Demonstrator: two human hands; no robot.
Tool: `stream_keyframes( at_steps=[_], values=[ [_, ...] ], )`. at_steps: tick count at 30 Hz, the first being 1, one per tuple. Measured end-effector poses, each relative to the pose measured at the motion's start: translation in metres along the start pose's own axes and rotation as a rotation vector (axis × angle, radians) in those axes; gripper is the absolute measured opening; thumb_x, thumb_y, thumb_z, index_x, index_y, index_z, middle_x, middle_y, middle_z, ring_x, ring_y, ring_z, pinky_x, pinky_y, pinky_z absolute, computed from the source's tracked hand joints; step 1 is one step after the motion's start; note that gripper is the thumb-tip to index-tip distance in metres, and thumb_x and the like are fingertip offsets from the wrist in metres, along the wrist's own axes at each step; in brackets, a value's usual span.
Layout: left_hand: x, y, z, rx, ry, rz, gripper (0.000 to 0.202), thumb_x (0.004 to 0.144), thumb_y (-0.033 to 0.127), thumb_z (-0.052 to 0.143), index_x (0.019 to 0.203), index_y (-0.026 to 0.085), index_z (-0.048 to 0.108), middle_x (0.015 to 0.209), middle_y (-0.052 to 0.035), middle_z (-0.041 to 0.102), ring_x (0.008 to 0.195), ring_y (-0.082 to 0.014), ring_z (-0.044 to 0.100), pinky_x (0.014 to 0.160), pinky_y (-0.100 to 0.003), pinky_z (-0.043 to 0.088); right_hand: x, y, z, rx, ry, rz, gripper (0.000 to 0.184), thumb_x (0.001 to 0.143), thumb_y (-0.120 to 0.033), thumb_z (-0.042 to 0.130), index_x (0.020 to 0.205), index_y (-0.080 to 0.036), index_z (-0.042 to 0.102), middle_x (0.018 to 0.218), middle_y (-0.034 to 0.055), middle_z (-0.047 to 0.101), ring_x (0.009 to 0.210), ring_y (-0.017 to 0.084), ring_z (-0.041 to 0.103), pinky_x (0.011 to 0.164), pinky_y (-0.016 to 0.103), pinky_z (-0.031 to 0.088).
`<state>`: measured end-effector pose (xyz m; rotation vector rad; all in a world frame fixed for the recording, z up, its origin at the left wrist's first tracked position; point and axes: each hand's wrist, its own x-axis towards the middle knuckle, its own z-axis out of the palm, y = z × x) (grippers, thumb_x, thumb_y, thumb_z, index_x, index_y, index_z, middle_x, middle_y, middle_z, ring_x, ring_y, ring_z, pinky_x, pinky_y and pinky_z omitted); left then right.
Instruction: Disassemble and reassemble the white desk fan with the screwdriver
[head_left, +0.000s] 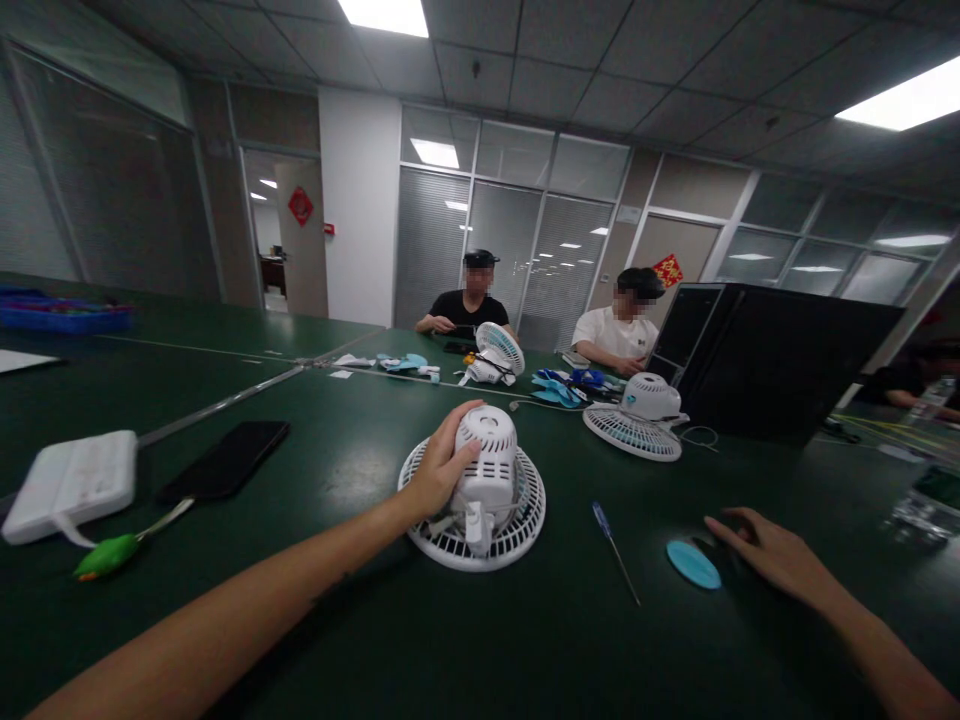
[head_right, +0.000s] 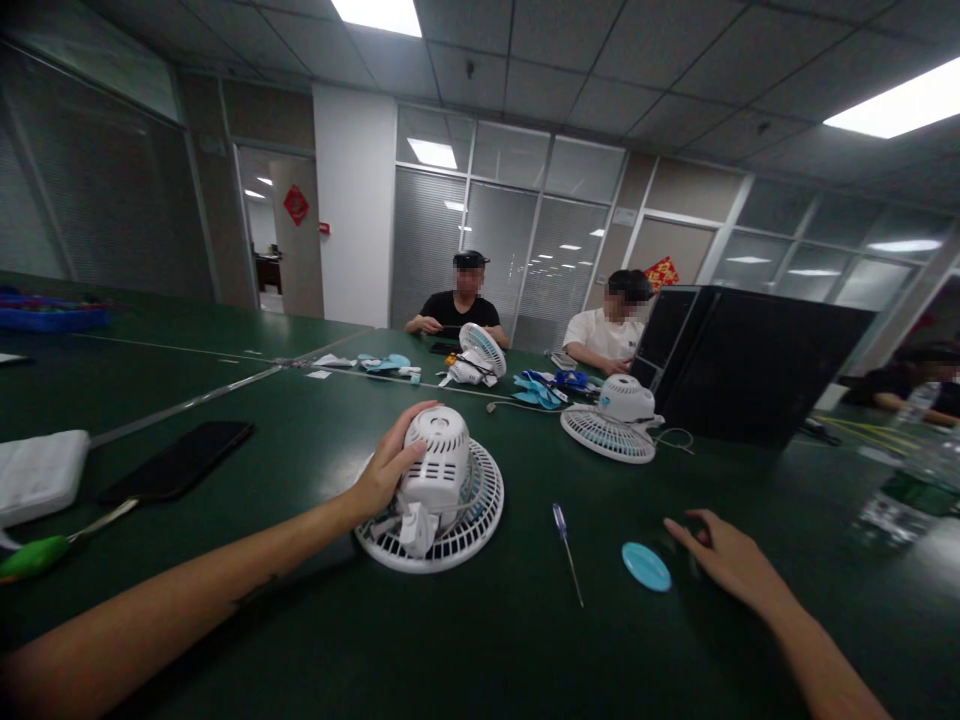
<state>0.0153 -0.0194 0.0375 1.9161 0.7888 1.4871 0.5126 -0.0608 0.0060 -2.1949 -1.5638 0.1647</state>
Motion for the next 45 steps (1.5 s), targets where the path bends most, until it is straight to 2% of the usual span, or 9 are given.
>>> stream_keyframes(
  at_steps=[5, 9, 15, 24, 29, 34, 39, 42, 45],
  values=[
    [0.0, -0.002, 0.001, 0.004, 0.018, 0.008, 0.058, 0.084, 0.041, 0.047, 0.137, 0.02, 0.046, 0.134, -0.0105, 0.056, 0.121, -0.029, 0.052, 0.109, -0.041, 0.034, -0.003, -0.002, 0.002, -0.013, -0.012, -0.18, 0.046, 0.067, -0.061, 0.057, 0.082, -0.021, 0.073, 0.081, 0.0116, 0.074, 0.074, 0.029, 0.067, 0.069, 0.042, 0.052],
    [0.0, -0.004, 0.0, 0.01, 0.019, 0.019, 0.056, 0.085, 0.041, 0.047, 0.137, 0.021, 0.045, 0.136, -0.0099, 0.055, 0.122, -0.0291, 0.052, 0.109, -0.041, 0.034, -0.001, -0.008, 0.003, -0.019, 0.033, -0.176, 0.03, 0.065, -0.05, 0.054, 0.071, -0.023, 0.068, 0.072, 0.0103, 0.072, 0.069, 0.029, 0.066, 0.067, 0.042, 0.051],
    [-0.001, -0.004, 0.0, 0.004, 0.015, 0.034, 0.055, 0.086, 0.04, 0.048, 0.137, 0.018, 0.046, 0.135, -0.0115, 0.055, 0.124, -0.0306, 0.05, 0.111, -0.042, 0.032, 0.003, 0.002, 0.008, -0.01, 0.16, -0.096, 0.038, 0.062, -0.059, 0.055, 0.076, -0.023, 0.055, 0.066, 0.01, 0.066, 0.061, 0.028, 0.064, 0.062, 0.041, 0.051],
    [0.0, -0.004, 0.0, -0.002, 0.016, 0.034, 0.055, 0.086, 0.04, 0.048, 0.136, 0.018, 0.046, 0.133, -0.0113, 0.057, 0.123, -0.0289, 0.051, 0.109, -0.04, 0.033, 0.007, -0.001, 0.001, -0.031, 0.112, -0.082, 0.018, 0.064, -0.038, 0.053, 0.062, -0.025, 0.065, 0.066, 0.0098, 0.073, 0.068, 0.031, 0.069, 0.067, 0.043, 0.053],
    [0.0, -0.008, 0.0, -0.033, 0.022, 0.062, 0.053, 0.087, 0.038, 0.05, 0.135, 0.017, 0.047, 0.136, -0.0116, 0.055, 0.123, -0.0292, 0.051, 0.11, -0.041, 0.032, -0.002, -0.016, -0.003, 0.06, 0.168, -0.147, 0.027, 0.066, -0.043, 0.053, 0.07, -0.023, 0.07, 0.072, 0.0089, 0.075, 0.07, 0.03, 0.07, 0.065, 0.042, 0.054],
    [0.0, -0.012, 0.0, -0.046, 0.016, 0.086, 0.055, 0.085, 0.036, 0.059, 0.135, 0.018, 0.046, 0.135, -0.0121, 0.055, 0.121, -0.0307, 0.053, 0.109, -0.044, 0.034, -0.014, -0.08, -0.009, 0.231, 0.175, -0.274, 0.036, 0.068, -0.051, 0.061, 0.083, -0.021, 0.073, 0.08, 0.0095, 0.075, 0.073, 0.028, 0.07, 0.066, 0.041, 0.055],
    [-0.001, -0.012, 0.0, -0.013, 0.017, 0.084, 0.06, 0.081, 0.037, 0.064, 0.135, 0.019, 0.045, 0.134, -0.0122, 0.056, 0.12, -0.0313, 0.054, 0.108, -0.046, 0.036, -0.047, -0.199, -0.011, 0.555, 0.082, -0.637, 0.029, 0.075, -0.043, 0.071, 0.089, -0.019, 0.065, 0.089, 0.0089, 0.071, 0.082, 0.023, 0.068, 0.074, 0.038, 0.057],
    [-0.001, -0.012, -0.001, 0.004, 0.015, 0.07, 0.06, 0.082, 0.039, 0.063, 0.135, 0.02, 0.045, 0.134, -0.0119, 0.055, 0.121, -0.0308, 0.053, 0.108, -0.046, 0.036, -0.066, -0.268, -0.007, 0.527, 0.007, -0.885, 0.013, 0.081, -0.028, 0.068, 0.086, -0.019, 0.06, 0.083, 0.0037, 0.069, 0.076, 0.017, 0.065, 0.068, 0.032, 0.053],
    [-0.002, -0.011, -0.001, 0.003, 0.004, 0.062, 0.06, 0.083, 0.04, 0.063, 0.136, 0.019, 0.043, 0.136, -0.0124, 0.054, 0.123, -0.0311, 0.052, 0.109, -0.046, 0.036, -0.075, -0.318, 0.001, 0.462, -0.003, -1.048, 0.009, 0.08, -0.015, 0.067, 0.082, -0.019, 0.058, 0.08, 0.0013, 0.068, 0.073, 0.014, 0.063, 0.068, 0.028, 0.049]
  ],
)
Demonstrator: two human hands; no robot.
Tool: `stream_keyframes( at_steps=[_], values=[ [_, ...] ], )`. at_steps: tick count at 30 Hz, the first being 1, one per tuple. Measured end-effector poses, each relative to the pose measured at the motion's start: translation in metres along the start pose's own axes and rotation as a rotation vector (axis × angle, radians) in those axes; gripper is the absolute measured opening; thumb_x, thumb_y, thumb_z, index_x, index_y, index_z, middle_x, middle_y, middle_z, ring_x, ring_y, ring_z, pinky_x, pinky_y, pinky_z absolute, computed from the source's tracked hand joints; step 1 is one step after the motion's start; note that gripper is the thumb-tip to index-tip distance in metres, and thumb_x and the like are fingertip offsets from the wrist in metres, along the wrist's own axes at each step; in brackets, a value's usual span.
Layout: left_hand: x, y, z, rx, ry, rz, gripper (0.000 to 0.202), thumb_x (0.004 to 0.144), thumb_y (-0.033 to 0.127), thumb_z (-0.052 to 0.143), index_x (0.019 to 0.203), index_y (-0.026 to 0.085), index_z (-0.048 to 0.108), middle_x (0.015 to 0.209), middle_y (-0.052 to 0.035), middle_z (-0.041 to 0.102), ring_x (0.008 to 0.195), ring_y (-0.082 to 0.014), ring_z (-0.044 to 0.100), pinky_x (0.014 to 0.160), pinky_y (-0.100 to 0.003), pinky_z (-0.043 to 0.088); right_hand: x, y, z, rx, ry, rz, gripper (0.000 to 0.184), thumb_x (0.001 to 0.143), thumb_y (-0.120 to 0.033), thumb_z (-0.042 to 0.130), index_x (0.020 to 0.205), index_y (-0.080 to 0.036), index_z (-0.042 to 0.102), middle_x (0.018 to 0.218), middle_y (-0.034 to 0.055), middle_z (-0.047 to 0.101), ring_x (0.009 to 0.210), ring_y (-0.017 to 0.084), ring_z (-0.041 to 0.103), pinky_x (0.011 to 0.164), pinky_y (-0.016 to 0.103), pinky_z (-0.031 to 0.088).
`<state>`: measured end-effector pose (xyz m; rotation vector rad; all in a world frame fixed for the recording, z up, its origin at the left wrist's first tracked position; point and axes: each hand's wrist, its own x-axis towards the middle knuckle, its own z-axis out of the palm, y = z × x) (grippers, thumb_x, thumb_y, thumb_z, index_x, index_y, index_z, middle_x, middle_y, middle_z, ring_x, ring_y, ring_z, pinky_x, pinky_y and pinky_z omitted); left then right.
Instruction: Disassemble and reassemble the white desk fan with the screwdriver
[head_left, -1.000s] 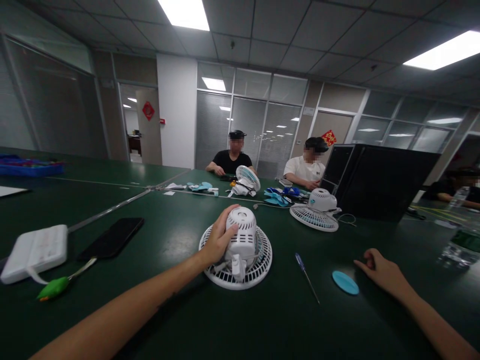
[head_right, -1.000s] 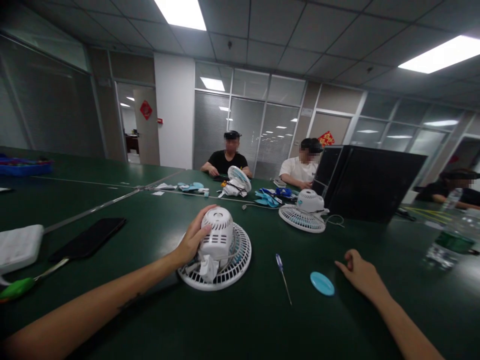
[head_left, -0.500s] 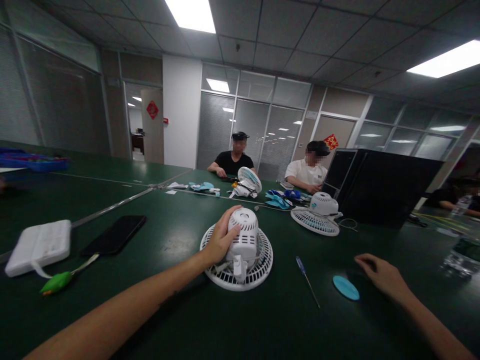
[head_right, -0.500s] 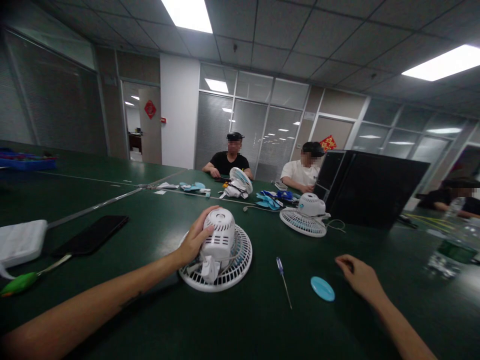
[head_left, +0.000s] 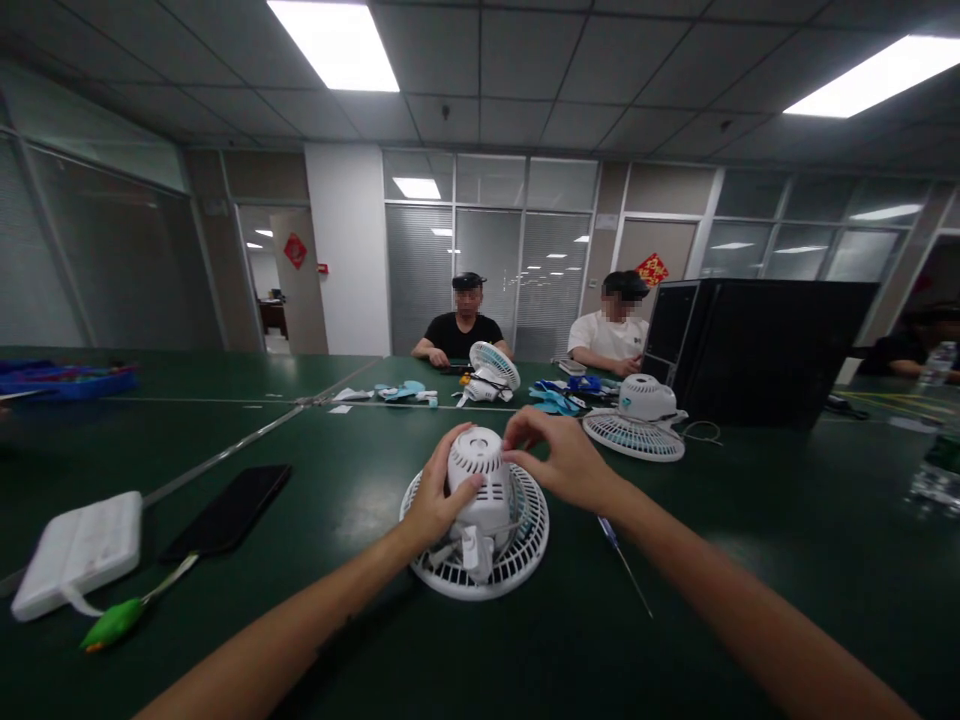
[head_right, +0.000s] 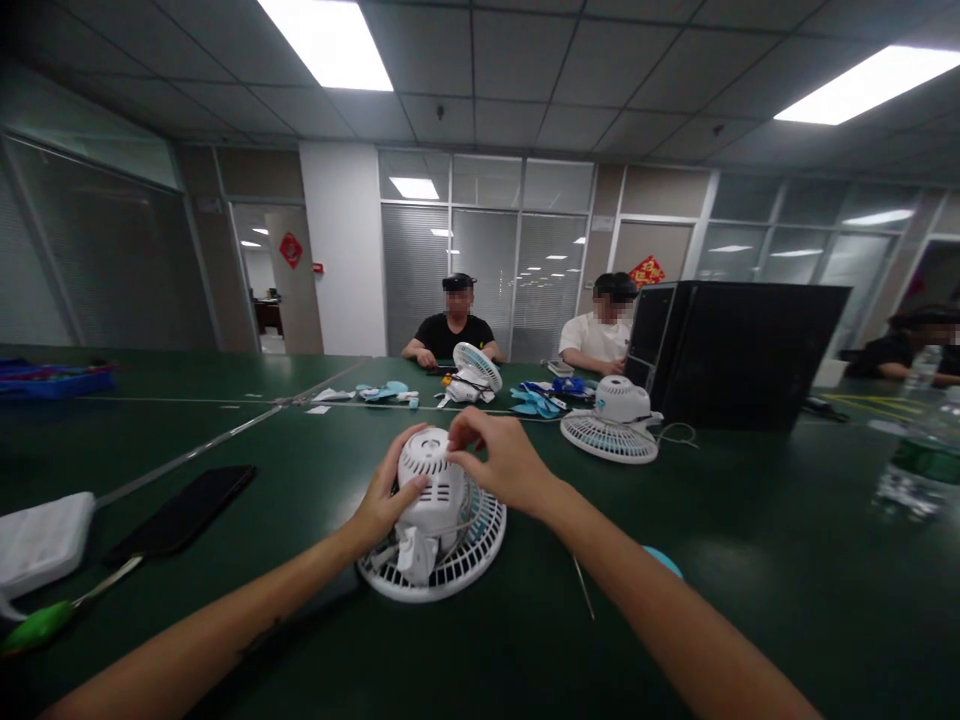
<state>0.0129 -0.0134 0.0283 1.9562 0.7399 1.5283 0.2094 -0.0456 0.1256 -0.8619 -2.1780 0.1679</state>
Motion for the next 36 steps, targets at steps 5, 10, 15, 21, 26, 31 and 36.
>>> stream_keyframes(
  at_steps=[5, 10, 15, 21, 26, 31, 36],
  values=[
    [0.001, -0.001, 0.001, -0.026, -0.001, 0.011, 0.062, 0.082, 0.04, 0.063, 0.137, 0.018, 0.041, 0.137, -0.0133, 0.053, 0.125, -0.0321, 0.05, 0.109, -0.047, 0.036, 0.026, -0.01, 0.018, -0.081, -0.058, -0.101, 0.016, 0.078, -0.006, 0.065, 0.084, -0.018, 0.056, 0.081, 0.0006, 0.068, 0.077, 0.014, 0.063, 0.073, 0.028, 0.045],
    [0.001, -0.001, 0.002, -0.032, -0.007, 0.015, 0.062, 0.083, 0.036, 0.063, 0.137, 0.017, 0.041, 0.138, -0.0136, 0.052, 0.126, -0.032, 0.05, 0.11, -0.047, 0.034, 0.027, -0.011, 0.011, -0.127, -0.132, -0.098, 0.019, 0.079, -0.007, 0.066, 0.089, -0.018, 0.055, 0.083, 0.0009, 0.069, 0.077, 0.015, 0.064, 0.073, 0.028, 0.045],
    [0.0, 0.001, 0.002, -0.033, 0.001, 0.022, 0.061, 0.082, 0.035, 0.063, 0.137, 0.018, 0.042, 0.139, -0.0133, 0.052, 0.126, -0.0323, 0.05, 0.11, -0.047, 0.034, 0.018, -0.01, 0.009, -0.141, -0.121, -0.092, 0.006, 0.084, -0.013, 0.063, 0.085, -0.017, 0.058, 0.085, 0.0045, 0.07, 0.081, 0.018, 0.067, 0.075, 0.031, 0.048],
    [0.0, 0.004, 0.001, -0.045, -0.009, 0.019, 0.06, 0.083, 0.036, 0.063, 0.137, 0.018, 0.043, 0.137, -0.0128, 0.054, 0.125, -0.0318, 0.051, 0.11, -0.046, 0.035, -0.009, -0.006, 0.002, -0.058, -0.089, -0.074, 0.02, 0.089, -0.027, 0.059, 0.107, -0.018, 0.062, 0.108, 0.0081, 0.071, 0.1, 0.02, 0.066, 0.088, 0.036, 0.049],
    [0.0, 0.002, 0.001, -0.033, -0.006, 0.003, 0.061, 0.082, 0.034, 0.063, 0.137, 0.018, 0.042, 0.138, -0.013, 0.052, 0.126, -0.0317, 0.05, 0.111, -0.046, 0.033, -0.044, 0.031, -0.017, -0.351, -0.069, 0.255, 0.03, 0.091, -0.047, 0.051, 0.086, -0.019, 0.06, 0.085, 0.0064, 0.068, 0.077, 0.019, 0.062, 0.066, 0.032, 0.045],
    [0.0, 0.002, 0.001, -0.028, -0.002, 0.013, 0.06, 0.082, 0.034, 0.063, 0.136, 0.019, 0.043, 0.138, -0.0129, 0.053, 0.124, -0.0316, 0.051, 0.11, -0.046, 0.034, -0.086, 0.068, -0.025, -0.574, -0.398, 0.643, 0.055, 0.088, -0.068, 0.041, 0.064, -0.02, 0.056, 0.07, 0.0064, 0.065, 0.065, 0.021, 0.06, 0.056, 0.031, 0.036],
    [0.0, 0.004, 0.001, -0.029, -0.002, 0.006, 0.059, 0.082, 0.035, 0.062, 0.136, 0.018, 0.042, 0.135, -0.0125, 0.054, 0.122, -0.0303, 0.052, 0.109, -0.046, 0.035, -0.097, 0.077, -0.017, -0.525, -0.522, 0.658, 0.033, 0.086, -0.047, 0.055, 0.068, -0.02, 0.06, 0.078, 0.0077, 0.068, 0.072, 0.022, 0.063, 0.06, 0.031, 0.04]
  ],
)
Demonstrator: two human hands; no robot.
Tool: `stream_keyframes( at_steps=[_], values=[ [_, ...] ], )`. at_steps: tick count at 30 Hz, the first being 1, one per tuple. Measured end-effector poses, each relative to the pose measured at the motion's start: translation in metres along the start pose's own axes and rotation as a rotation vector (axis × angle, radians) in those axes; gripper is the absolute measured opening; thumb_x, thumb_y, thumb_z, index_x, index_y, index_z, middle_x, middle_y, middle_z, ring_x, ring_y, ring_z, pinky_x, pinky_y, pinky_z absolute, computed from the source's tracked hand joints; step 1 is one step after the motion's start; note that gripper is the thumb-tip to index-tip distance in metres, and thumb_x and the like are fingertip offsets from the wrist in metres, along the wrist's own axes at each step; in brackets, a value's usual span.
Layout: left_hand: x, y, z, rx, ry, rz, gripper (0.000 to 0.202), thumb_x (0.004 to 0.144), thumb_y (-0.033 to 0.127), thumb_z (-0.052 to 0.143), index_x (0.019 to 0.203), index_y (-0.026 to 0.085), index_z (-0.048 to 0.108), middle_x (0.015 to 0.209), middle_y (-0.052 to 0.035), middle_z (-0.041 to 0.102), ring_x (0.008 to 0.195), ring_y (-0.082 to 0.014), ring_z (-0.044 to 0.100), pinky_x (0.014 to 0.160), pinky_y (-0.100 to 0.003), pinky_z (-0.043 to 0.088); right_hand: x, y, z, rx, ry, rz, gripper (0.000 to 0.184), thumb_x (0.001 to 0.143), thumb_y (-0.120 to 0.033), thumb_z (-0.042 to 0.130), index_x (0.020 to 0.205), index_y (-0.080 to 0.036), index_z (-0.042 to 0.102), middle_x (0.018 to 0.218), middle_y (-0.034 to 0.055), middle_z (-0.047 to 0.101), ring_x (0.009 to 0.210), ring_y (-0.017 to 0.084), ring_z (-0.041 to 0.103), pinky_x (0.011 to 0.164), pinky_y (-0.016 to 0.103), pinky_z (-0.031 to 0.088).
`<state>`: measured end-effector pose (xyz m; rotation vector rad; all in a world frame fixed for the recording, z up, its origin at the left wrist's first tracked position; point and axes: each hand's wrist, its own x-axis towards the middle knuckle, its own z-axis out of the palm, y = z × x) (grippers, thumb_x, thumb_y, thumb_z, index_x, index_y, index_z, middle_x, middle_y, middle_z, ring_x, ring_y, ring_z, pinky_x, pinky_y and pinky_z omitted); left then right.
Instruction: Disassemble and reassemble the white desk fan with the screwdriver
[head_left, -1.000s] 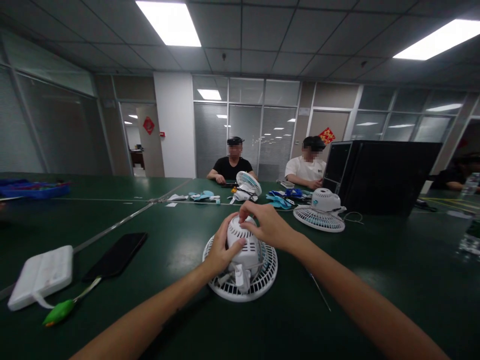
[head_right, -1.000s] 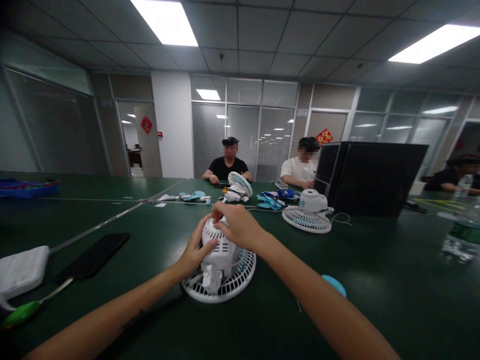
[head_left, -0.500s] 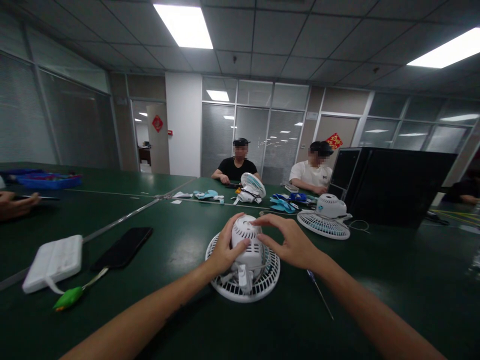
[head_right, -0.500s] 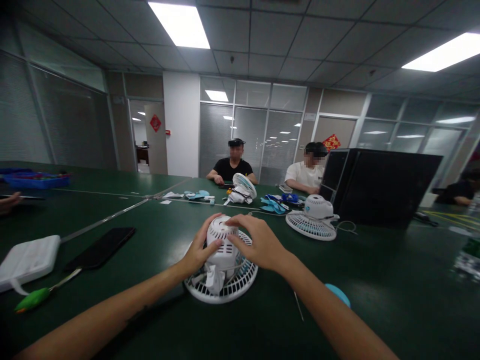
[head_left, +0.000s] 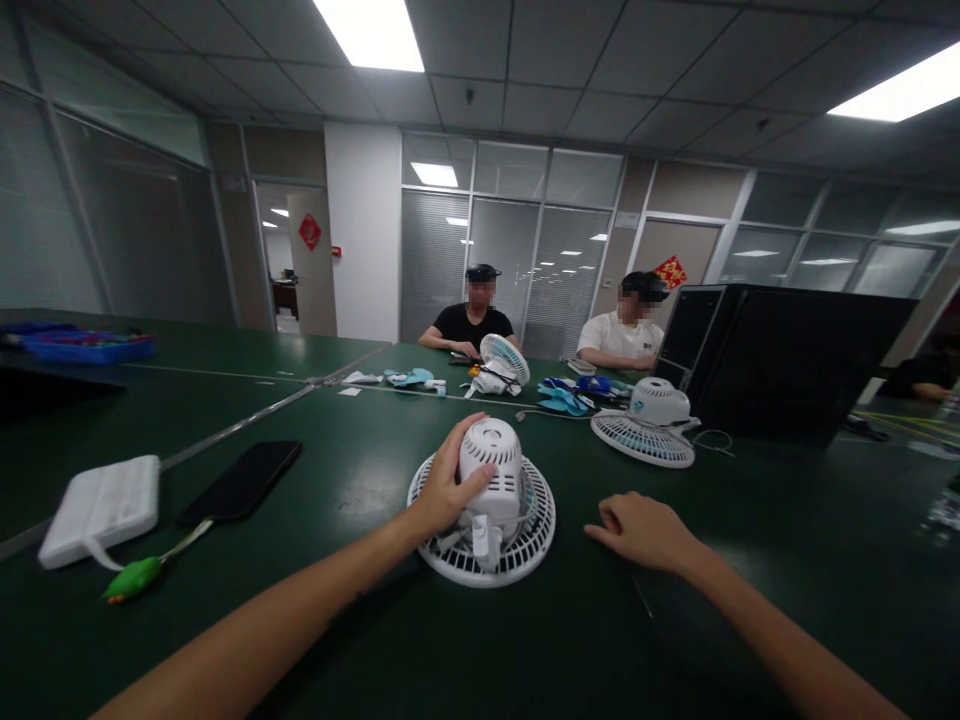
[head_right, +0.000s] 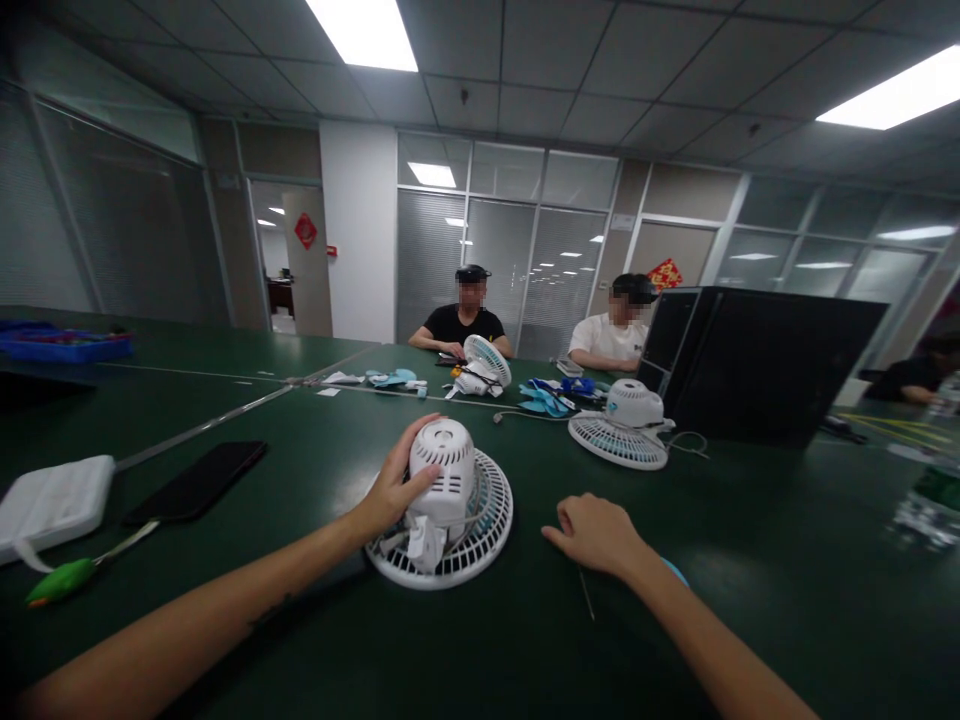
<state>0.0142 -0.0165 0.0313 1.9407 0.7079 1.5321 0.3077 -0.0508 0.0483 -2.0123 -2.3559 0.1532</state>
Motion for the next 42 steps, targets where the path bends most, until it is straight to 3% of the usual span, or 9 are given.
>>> stream_keyframes(
  at_steps=[2, 8, 12, 17, 21, 25, 31, 37, 42],
  values=[
    [-0.001, 0.0, 0.0, 0.004, 0.0, 0.006, 0.058, 0.083, 0.034, 0.062, 0.136, 0.019, 0.042, 0.136, -0.0119, 0.053, 0.122, -0.0294, 0.052, 0.108, -0.045, 0.036, 0.003, -0.002, -0.001, 0.02, 0.021, -0.005, 0.021, 0.085, -0.035, 0.057, 0.07, -0.02, 0.06, 0.081, 0.0078, 0.067, 0.075, 0.022, 0.062, 0.062, 0.031, 0.041],
    [-0.003, 0.005, 0.001, 0.114, -0.004, 0.133, 0.044, 0.087, 0.028, 0.057, 0.13, 0.023, 0.048, 0.145, -0.0121, 0.044, 0.132, -0.0304, 0.044, 0.112, -0.048, 0.031, 0.011, 0.002, -0.003, 0.179, -0.065, -0.041, 0.004, 0.081, -0.024, 0.057, 0.081, -0.019, 0.057, 0.078, 0.004, 0.065, 0.072, 0.018, 0.061, 0.061, 0.028, 0.044],
    [-0.002, 0.011, 0.001, 0.177, -0.033, 0.215, 0.024, 0.089, 0.026, 0.055, 0.112, 0.024, 0.059, 0.142, -0.0109, 0.044, 0.131, -0.0301, 0.045, 0.11, -0.048, 0.033, 0.02, -0.006, -0.024, 0.552, -0.121, -0.173, 0.019, 0.089, -0.032, 0.048, 0.103, -0.019, 0.048, 0.064, -0.0058, 0.055, 0.051, 0.01, 0.055, 0.052, 0.023, 0.043],
    [-0.002, 0.015, 0.001, 0.218, -0.022, 0.228, 0.021, 0.09, 0.025, 0.053, 0.11, 0.023, 0.059, 0.136, -0.0111, 0.045, 0.127, -0.0291, 0.046, 0.107, -0.049, 0.036, 0.037, -0.053, -0.087, 0.951, 0.156, -0.411, 0.05, 0.082, -0.045, 0.058, 0.123, -0.02, 0.042, 0.072, -0.0049, 0.056, 0.048, 0.01, 0.057, 0.04, 0.02, 0.039],
    [-0.002, 0.017, 0.001, 0.238, -0.034, 0.205, 0.019, 0.09, 0.026, 0.053, 0.107, 0.023, 0.058, 0.132, -0.011, 0.047, 0.124, -0.0292, 0.047, 0.105, -0.048, 0.037, 0.049, -0.101, -0.119, 1.104, 0.434, -0.569, 0.048, 0.081, -0.034, 0.059, 0.126, -0.023, 0.043, 0.071, -0.0062, 0.053, 0.048, 0.009, 0.057, 0.039, 0.019, 0.041],
    [0.0, 0.017, 0.0, 0.194, -0.005, 0.193, 0.021, 0.087, 0.024, 0.055, 0.107, 0.022, 0.053, 0.126, -0.0105, 0.049, 0.121, -0.0278, 0.048, 0.104, -0.045, 0.037, 0.062, -0.13, -0.109, 1.147, 0.595, -0.612, 0.04, 0.083, -0.029, 0.057, 0.121, -0.023, 0.046, 0.075, -0.0051, 0.053, 0.048, 0.008, 0.059, 0.036, 0.017, 0.04],
    [0.011, 0.018, -0.006, 0.198, -0.04, 0.206, 0.036, 0.076, 0.023, 0.057, 0.111, 0.02, 0.047, 0.111, -0.0093, 0.053, 0.108, -0.0272, 0.053, 0.094, -0.041, 0.043, 0.079, -0.121, -0.09, 1.275, 0.287, -0.505, 0.048, 0.082, -0.023, 0.055, 0.126, -0.026, 0.038, 0.076, -0.0072, 0.055, 0.049, 0.008, 0.062, 0.035, 0.015, 0.045],
    [0.034, 0.028, 0.0, 0.416, -0.014, 0.126, 0.034, 0.073, 0.033, 0.068, 0.098, 0.019, 0.05, 0.095, -0.0057, 0.055, 0.09, -0.0243, 0.054, 0.084, -0.04, 0.044, 0.077, -0.106, -0.095, 1.169, 0.359, -0.484, 0.045, 0.085, -0.02, 0.053, 0.128, -0.025, 0.039, 0.086, -0.0037, 0.056, 0.052, 0.008, 0.064, 0.038, 0.016, 0.048],
    [0.039, 0.029, 0.009, 0.447, 0.006, 0.084, 0.043, 0.069, 0.032, 0.074, 0.103, 0.019, 0.05, 0.101, -0.0062, 0.057, 0.097, -0.0256, 0.055, 0.089, -0.043, 0.045, 0.07, -0.105, -0.096, 1.053, 0.412, -0.525, 0.042, 0.086, -0.025, 0.053, 0.125, -0.026, 0.037, 0.089, -0.0026, 0.057, 0.055, 0.01, 0.067, 0.039, 0.018, 0.049]
  ],
)
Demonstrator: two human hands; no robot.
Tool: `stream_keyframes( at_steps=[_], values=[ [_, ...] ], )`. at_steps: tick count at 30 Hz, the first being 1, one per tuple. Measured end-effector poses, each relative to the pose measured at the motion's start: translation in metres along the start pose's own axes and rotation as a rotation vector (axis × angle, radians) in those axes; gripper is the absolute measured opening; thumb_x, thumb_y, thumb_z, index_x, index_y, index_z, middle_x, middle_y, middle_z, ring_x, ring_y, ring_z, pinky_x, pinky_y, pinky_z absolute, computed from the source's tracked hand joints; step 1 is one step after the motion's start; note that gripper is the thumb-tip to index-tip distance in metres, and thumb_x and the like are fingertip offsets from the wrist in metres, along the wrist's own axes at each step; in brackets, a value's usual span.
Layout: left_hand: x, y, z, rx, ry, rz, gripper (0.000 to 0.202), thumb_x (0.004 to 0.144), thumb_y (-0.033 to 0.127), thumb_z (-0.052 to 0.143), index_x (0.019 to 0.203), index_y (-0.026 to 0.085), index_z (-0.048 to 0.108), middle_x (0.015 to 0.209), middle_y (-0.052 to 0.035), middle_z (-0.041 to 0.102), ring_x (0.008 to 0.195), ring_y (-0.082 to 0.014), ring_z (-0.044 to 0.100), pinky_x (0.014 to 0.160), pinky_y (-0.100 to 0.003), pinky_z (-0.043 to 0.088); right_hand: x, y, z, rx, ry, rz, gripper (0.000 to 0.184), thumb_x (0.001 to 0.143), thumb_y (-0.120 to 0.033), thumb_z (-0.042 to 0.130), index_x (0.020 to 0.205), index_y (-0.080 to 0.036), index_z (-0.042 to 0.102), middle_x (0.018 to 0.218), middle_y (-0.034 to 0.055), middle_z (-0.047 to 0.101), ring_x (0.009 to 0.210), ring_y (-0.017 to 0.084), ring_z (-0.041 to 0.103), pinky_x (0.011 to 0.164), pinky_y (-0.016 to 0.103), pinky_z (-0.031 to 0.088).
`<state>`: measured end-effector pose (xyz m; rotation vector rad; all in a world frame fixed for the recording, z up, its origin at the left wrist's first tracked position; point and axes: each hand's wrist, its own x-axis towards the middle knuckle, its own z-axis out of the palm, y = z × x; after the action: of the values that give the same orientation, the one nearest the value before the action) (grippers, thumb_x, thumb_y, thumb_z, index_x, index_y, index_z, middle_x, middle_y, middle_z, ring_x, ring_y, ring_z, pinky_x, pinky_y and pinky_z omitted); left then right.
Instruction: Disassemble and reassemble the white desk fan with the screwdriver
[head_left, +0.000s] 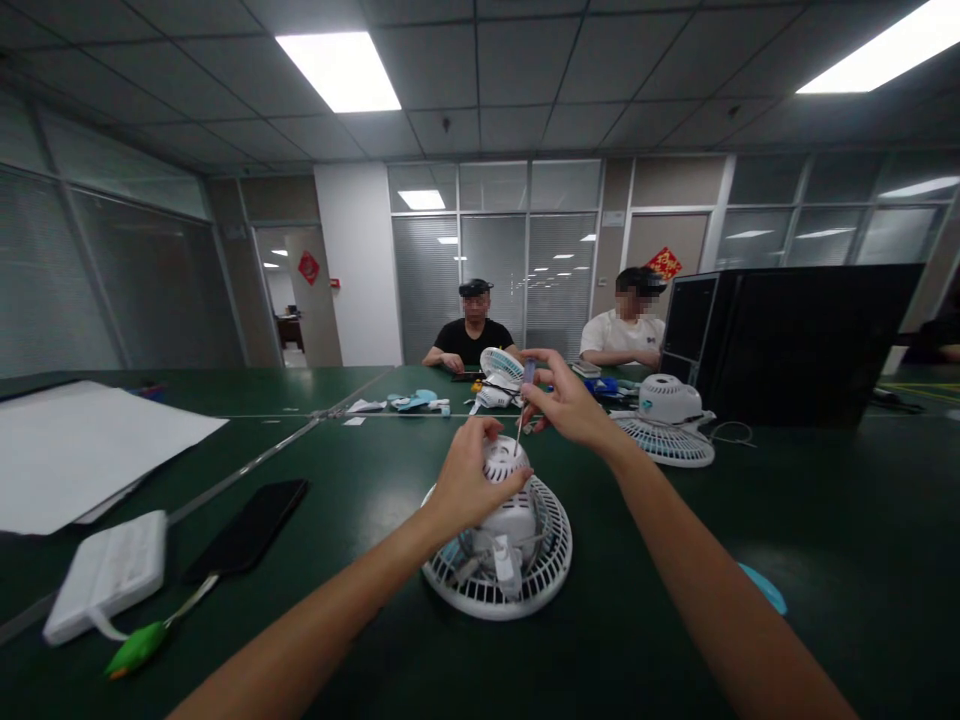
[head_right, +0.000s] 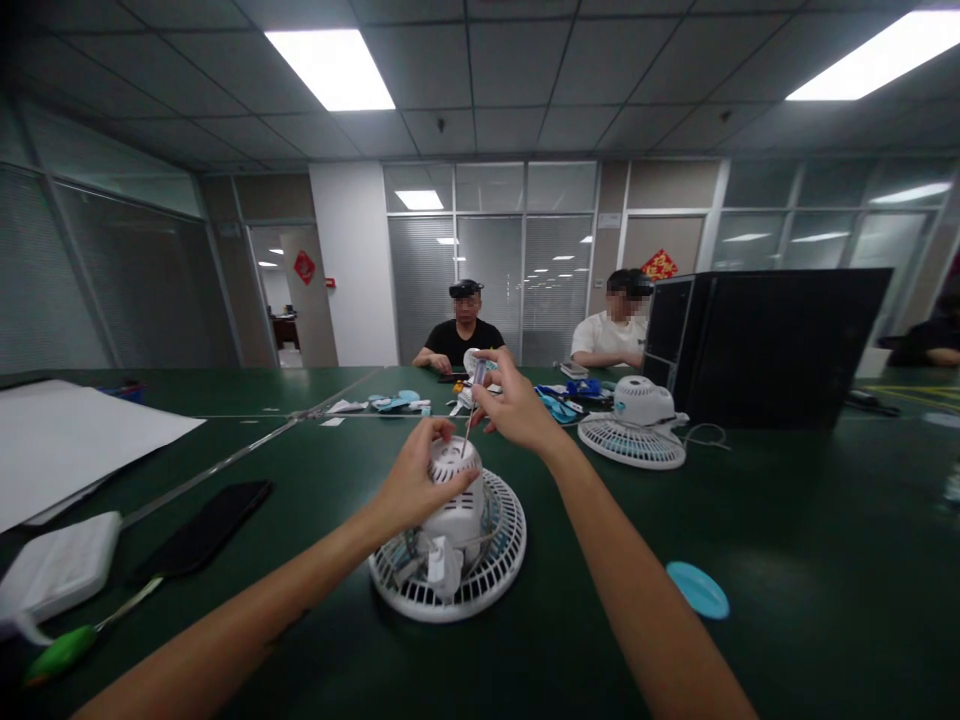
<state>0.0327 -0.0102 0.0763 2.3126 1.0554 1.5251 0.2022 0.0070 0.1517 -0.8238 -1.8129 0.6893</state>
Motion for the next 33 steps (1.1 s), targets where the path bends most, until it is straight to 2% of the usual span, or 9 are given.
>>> stream_keyframes(
  at_steps=[4, 7, 10, 13, 16, 20, 24, 26, 33],
  values=[
    [-0.011, -0.001, 0.005, -0.117, 0.069, 0.01, 0.042, 0.072, 0.027, 0.072, 0.107, 0.02, 0.051, 0.108, -0.0073, 0.057, 0.104, -0.0257, 0.056, 0.095, -0.043, 0.043, -0.001, -0.005, 0.009, 0.094, 0.007, 0.027, 0.045, 0.087, -0.035, 0.052, 0.124, -0.028, 0.028, 0.089, -0.004, 0.057, 0.054, 0.012, 0.068, 0.04, 0.02, 0.051],
    [-0.017, 0.0, 0.009, -0.203, 0.112, -0.054, 0.048, 0.072, 0.029, 0.073, 0.112, 0.02, 0.049, 0.111, -0.0084, 0.06, 0.105, -0.0268, 0.058, 0.095, -0.042, 0.044, 0.001, -0.005, 0.022, 0.172, 0.008, 0.022, 0.048, 0.088, -0.038, 0.048, 0.128, -0.029, 0.023, 0.083, -0.0062, 0.057, 0.051, 0.011, 0.066, 0.041, 0.02, 0.051],
    [-0.018, 0.002, 0.012, -0.245, 0.123, -0.116, 0.053, 0.071, 0.029, 0.074, 0.116, 0.019, 0.047, 0.112, -0.009, 0.063, 0.103, -0.0269, 0.061, 0.092, -0.041, 0.046, 0.003, 0.001, 0.035, 0.186, 0.014, -0.022, 0.052, 0.088, -0.037, 0.048, 0.133, -0.029, 0.024, 0.079, -0.0067, 0.056, 0.049, 0.01, 0.063, 0.041, 0.02, 0.05],
    [-0.018, 0.003, 0.013, -0.239, 0.132, -0.112, 0.045, 0.073, 0.028, 0.072, 0.112, 0.019, 0.051, 0.107, -0.0081, 0.065, 0.098, -0.0258, 0.063, 0.089, -0.04, 0.047, 0.001, 0.009, 0.043, 0.181, 0.059, -0.074, 0.053, 0.089, -0.037, 0.049, 0.136, -0.029, 0.025, 0.076, -0.006, 0.054, 0.047, 0.01, 0.059, 0.043, 0.023, 0.051],
    [-0.019, 0.003, 0.012, -0.26, 0.132, -0.051, 0.033, 0.076, 0.025, 0.069, 0.106, 0.019, 0.056, 0.105, -0.0067, 0.067, 0.098, -0.0247, 0.063, 0.091, -0.038, 0.047, -0.008, 0.018, 0.048, 0.134, 0.149, -0.145, 0.051, 0.094, -0.039, 0.046, 0.139, -0.03, 0.025, 0.079, -0.0027, 0.055, 0.047, 0.01, 0.056, 0.044, 0.025, 0.05],
    [-0.017, 0.001, 0.012, -0.287, 0.142, -0.001, 0.027, 0.076, 0.023, 0.068, 0.101, 0.018, 0.06, 0.103, -0.0068, 0.067, 0.098, -0.0242, 0.063, 0.092, -0.036, 0.047, -0.02, 0.027, 0.055, 0.069, 0.258, -0.227, 0.051, 0.098, -0.041, 0.039, 0.144, -0.033, 0.019, 0.086, 0.0011, 0.055, 0.047, 0.012, 0.055, 0.044, 0.029, 0.049],
    [-0.015, -0.001, 0.011, -0.293, 0.134, 0.039, 0.022, 0.074, 0.022, 0.07, 0.094, 0.018, 0.061, 0.103, -0.0074, 0.067, 0.099, -0.0238, 0.062, 0.093, -0.037, 0.046, -0.024, 0.029, 0.056, 0.038, 0.271, -0.231, 0.055, 0.099, -0.043, 0.038, 0.147, -0.033, 0.013, 0.081, 0.0003, 0.055, 0.047, 0.013, 0.056, 0.045, 0.03, 0.05],
    [-0.014, -0.002, 0.011, -0.284, 0.129, 0.065, 0.02, 0.073, 0.021, 0.07, 0.091, 0.019, 0.061, 0.104, -0.0077, 0.067, 0.1, -0.0239, 0.062, 0.093, -0.038, 0.046, -0.024, 0.028, 0.054, 0.062, 0.285, -0.238, 0.056, 0.098, -0.045, 0.041, 0.146, -0.033, 0.015, 0.079, -0.0004, 0.055, 0.044, 0.012, 0.055, 0.042, 0.028, 0.049],
    [-0.015, -0.004, 0.011, -0.268, 0.143, 0.071, 0.018, 0.072, 0.02, 0.071, 0.088, 0.019, 0.061, 0.106, -0.009, 0.064, 0.103, -0.0244, 0.062, 0.095, -0.039, 0.045, -0.021, 0.022, 0.043, 0.072, 0.345, -0.331, 0.054, 0.097, -0.043, 0.046, 0.145, -0.033, 0.023, 0.098, 0.0056, 0.063, 0.044, 0.01, 0.057, 0.04, 0.026, 0.051]
  ],
)
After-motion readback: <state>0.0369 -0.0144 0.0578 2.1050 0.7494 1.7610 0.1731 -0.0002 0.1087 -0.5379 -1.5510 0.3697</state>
